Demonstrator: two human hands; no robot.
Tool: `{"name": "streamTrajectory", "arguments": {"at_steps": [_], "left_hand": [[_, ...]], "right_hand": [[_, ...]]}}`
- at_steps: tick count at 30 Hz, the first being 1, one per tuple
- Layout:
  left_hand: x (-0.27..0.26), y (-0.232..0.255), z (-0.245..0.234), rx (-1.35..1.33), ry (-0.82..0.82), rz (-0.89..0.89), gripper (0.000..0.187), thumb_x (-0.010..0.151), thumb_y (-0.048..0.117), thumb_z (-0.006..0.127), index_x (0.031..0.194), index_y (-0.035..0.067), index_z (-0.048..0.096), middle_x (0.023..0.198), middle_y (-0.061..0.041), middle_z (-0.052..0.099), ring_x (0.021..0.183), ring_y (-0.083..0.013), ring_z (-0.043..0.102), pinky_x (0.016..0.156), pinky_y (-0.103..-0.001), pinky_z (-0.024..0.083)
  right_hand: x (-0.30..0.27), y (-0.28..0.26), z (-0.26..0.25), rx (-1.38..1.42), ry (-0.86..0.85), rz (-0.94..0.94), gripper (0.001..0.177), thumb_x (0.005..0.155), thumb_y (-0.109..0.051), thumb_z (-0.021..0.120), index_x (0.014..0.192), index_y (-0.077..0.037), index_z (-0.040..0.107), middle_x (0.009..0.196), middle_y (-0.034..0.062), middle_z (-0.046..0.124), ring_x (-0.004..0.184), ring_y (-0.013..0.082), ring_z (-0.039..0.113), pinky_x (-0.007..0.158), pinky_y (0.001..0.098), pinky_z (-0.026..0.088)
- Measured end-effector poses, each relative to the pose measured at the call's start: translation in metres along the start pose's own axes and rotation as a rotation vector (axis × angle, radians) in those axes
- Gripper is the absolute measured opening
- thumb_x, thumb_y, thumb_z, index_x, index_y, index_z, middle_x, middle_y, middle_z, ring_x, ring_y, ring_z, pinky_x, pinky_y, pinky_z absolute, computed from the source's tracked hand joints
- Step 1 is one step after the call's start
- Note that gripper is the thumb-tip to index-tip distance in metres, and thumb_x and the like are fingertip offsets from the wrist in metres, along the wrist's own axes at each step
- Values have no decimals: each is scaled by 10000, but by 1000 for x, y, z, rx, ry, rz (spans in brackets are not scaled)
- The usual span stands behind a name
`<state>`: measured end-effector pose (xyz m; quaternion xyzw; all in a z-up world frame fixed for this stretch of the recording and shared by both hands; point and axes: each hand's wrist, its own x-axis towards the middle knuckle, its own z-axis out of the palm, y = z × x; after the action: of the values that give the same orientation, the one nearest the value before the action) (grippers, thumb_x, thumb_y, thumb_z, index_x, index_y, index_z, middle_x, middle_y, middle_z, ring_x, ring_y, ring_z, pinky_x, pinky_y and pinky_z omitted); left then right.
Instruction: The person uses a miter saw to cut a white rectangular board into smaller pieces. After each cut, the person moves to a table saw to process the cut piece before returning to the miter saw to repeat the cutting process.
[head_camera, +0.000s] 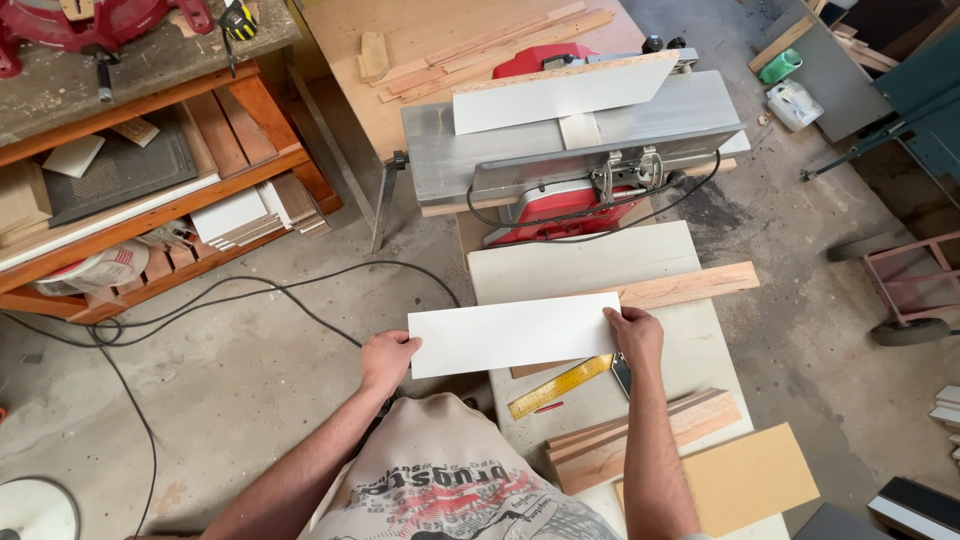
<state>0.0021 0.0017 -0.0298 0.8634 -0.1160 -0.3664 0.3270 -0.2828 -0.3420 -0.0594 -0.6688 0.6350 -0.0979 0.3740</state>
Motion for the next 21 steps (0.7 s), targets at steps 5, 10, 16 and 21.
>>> {"name": "streamTrajectory", "arguments": {"at_steps": [5,10,16,21], "left_hand": [[10,-8,5,-4,11,-3,510,878,367,724,1220,-11,739,1180,-177,750,1128,-376,690,879,-460,614],[6,-8,6,1,21,-6,505,858,390,739,1193,12,760,1176,-152,760,1126,-368,696,876,-453,612],[-1,3,-4,1,-28,-15,555,893,385,704,1274,-18,705,1237,-185,728,1173,-365,676,896,-437,613],[-25,27,-15,29,-66,-19,551,953,378,635,1330,-22,664,1289,-204,698,1206,-374,659,915,-449,614]], "right_hand": [[5,5,3,-6,9,-5,450,833,-436,833,1127,-96,808,1028,142,784,1062,358,718,868,463,577],[-1,-1,-2,15,17,-16,461,798,-432,870,1103,-92,810,998,140,783,1022,342,730,854,441,577],[1,-4,-3,-49,-35,-30,471,855,-454,813,1154,-90,797,1059,159,782,1093,377,709,892,486,581],[-2,-7,-5,-55,-49,-29,462,872,-466,792,1167,-110,798,1071,156,784,1108,390,701,914,498,577]]}}
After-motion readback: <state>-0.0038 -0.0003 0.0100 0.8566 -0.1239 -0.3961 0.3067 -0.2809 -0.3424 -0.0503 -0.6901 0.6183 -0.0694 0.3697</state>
